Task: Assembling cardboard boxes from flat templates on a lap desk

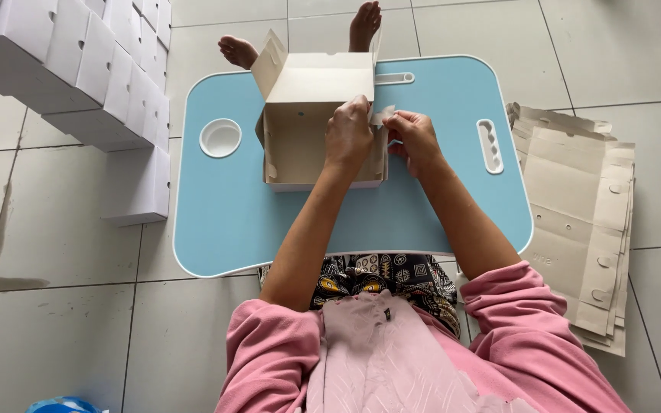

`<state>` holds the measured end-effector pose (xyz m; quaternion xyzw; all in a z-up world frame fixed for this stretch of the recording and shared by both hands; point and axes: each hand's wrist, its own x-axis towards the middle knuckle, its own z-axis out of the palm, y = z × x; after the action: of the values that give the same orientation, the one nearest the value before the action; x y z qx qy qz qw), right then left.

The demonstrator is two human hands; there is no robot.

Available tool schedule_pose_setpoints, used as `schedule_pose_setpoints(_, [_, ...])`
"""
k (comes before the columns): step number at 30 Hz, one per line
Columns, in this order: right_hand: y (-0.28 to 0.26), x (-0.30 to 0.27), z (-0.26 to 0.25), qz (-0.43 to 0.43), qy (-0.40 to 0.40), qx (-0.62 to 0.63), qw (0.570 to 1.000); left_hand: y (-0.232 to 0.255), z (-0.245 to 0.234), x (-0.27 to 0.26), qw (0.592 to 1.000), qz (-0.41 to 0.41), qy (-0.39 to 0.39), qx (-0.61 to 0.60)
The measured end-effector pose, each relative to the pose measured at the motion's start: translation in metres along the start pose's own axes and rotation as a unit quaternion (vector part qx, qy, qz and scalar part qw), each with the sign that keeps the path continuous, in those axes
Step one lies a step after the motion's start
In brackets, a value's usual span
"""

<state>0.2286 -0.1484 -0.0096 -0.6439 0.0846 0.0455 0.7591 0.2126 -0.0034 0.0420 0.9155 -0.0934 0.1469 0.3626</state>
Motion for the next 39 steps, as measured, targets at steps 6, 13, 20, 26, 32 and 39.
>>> schedule_pose_setpoints(6, [0.02, 0.017, -0.021, 0.003, -0.046, 0.088, 0.995, -0.01, 0.012, -0.006, 1.0, 0.024, 0.007, -0.012])
schedule_pose_setpoints(13, [0.016, 0.011, -0.016, -0.003, -0.047, 0.086, 0.995, -0.005, 0.018, -0.012, 0.999, 0.038, 0.031, -0.001])
schedule_pose_setpoints(20, [0.017, 0.012, -0.009, -0.031, -0.034, -0.005, 0.999, -0.016, 0.038, -0.008, 0.994, 0.06, 0.053, 0.073])
schedule_pose_setpoints(26, [0.022, 0.015, -0.006, -0.053, -0.035, -0.038, 0.997, -0.02, 0.044, -0.009, 0.997, 0.057, 0.046, 0.04])
schedule_pose_setpoints(32, [0.027, 0.017, -0.006, -0.065, -0.032, -0.03, 0.997, -0.016, 0.046, -0.013, 0.998, 0.053, 0.038, 0.017])
schedule_pose_setpoints(39, [0.023, 0.008, 0.0, -0.177, -0.008, -0.035, 0.983, -0.023, 0.056, -0.011, 0.999, 0.032, 0.012, -0.013])
